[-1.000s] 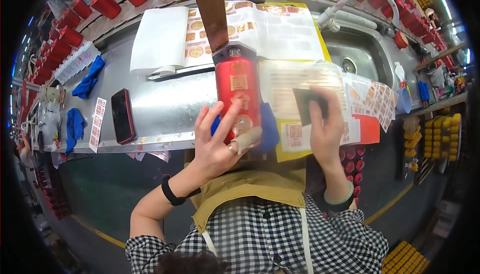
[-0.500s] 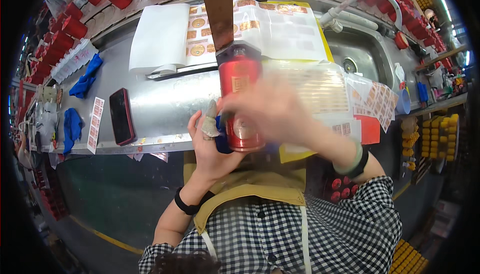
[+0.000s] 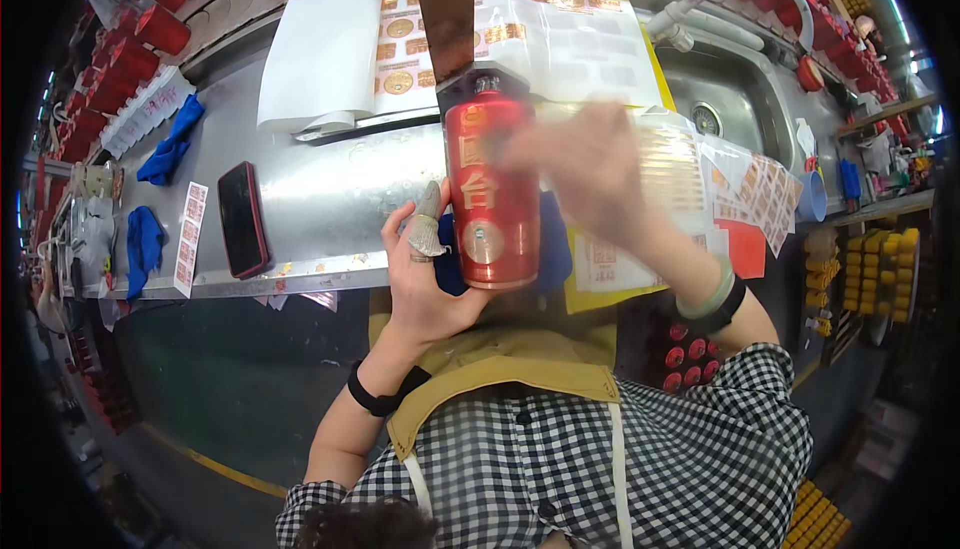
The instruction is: Manually applying decorative labels and security strips to red bottles using a scraping tool.
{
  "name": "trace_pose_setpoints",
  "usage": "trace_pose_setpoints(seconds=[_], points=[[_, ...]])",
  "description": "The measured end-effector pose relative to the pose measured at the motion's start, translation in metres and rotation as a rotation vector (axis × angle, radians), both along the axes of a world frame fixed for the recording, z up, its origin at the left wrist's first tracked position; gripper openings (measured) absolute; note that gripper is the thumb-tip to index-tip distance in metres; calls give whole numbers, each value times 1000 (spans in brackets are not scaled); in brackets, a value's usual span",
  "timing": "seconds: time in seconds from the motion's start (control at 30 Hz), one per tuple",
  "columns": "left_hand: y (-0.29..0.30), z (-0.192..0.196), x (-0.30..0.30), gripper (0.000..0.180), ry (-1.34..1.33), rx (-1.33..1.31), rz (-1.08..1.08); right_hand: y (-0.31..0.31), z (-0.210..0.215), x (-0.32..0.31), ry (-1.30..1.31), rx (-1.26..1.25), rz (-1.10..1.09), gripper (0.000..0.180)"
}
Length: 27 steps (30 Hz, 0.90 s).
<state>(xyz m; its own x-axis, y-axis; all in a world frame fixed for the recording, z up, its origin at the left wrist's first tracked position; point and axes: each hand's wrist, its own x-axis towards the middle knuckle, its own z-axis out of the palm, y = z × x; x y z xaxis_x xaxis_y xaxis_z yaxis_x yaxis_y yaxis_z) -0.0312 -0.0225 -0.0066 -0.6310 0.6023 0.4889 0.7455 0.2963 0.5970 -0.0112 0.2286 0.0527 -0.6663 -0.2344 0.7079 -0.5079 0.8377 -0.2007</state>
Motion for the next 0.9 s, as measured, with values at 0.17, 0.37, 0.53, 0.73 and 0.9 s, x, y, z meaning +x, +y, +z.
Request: trace_pose_setpoints(seconds=[0.17,0.37,0.53,0.73,0.9], points=[[-2,-13,0,122,-132,6,-81,-40,-10,57,-95,-39,245,22],[17,-2,15,108,-206,128,89,-24,-28,47,-44,-130,-30,23],[7,4,9,88,-70,9,69,-39,-22,63,-73,-161,10,23],[2,-4,6,99,-181,20,-27,-44,-34,83,10,-71,198,29],[-2,-8,6,113,-355,59,-69,-24,-22,64,-13,-173,-126,27]])
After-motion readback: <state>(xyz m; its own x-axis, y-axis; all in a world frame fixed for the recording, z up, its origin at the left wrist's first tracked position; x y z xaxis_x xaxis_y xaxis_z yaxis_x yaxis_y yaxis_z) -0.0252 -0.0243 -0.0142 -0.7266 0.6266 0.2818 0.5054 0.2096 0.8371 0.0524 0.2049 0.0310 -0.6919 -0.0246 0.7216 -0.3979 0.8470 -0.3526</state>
